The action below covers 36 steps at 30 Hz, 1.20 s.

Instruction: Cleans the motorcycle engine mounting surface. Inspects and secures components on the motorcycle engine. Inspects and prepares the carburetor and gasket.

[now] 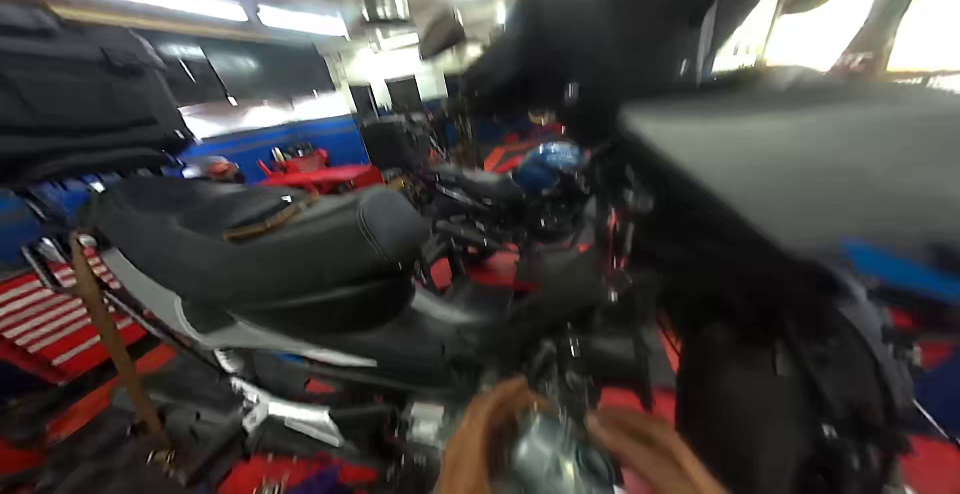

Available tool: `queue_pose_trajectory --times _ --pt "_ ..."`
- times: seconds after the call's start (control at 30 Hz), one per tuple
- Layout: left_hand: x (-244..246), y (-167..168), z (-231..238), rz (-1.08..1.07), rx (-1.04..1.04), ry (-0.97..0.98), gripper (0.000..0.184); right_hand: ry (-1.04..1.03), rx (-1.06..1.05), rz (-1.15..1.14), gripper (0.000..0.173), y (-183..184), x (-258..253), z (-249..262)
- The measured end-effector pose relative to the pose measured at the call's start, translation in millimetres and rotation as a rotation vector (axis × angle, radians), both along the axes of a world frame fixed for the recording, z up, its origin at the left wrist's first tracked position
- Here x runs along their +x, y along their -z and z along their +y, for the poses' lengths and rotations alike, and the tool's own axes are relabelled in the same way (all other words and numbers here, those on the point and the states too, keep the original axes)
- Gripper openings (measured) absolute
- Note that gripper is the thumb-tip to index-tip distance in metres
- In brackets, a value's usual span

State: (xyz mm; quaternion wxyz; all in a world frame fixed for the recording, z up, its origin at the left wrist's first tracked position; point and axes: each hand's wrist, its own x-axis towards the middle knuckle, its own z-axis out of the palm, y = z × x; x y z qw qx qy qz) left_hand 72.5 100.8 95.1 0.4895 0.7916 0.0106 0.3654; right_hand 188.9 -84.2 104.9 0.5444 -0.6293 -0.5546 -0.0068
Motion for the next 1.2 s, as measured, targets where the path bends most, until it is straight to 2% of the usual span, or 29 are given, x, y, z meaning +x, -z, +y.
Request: queue_pose_trajectory --times 0.23,0.57,0.87,1.0,1.2 --pt "0 9 -4 0.061 0.036 -0.054 0.096 -0.014 -0.041 -0.018 0.07 8 6 -1" --pt "9 13 -1 0.041 -0.081 0.026 0.098 -0.046 0.007 0.041 0.065 15 18 -1" --pt "16 15 -1 0.065 -0.087 0.041 0.098 -0.064 -0.041 0.06 0.057 19 26 1" --pt "19 16 -1 0.067 -0.09 0.057 0.098 -0.059 -0.027 0.053 0.061 19 30 1" --pt "21 16 1 0.067 -0.118 0.086 0.098 -0.058 -0.015 0.046 0.059 20 33 1"
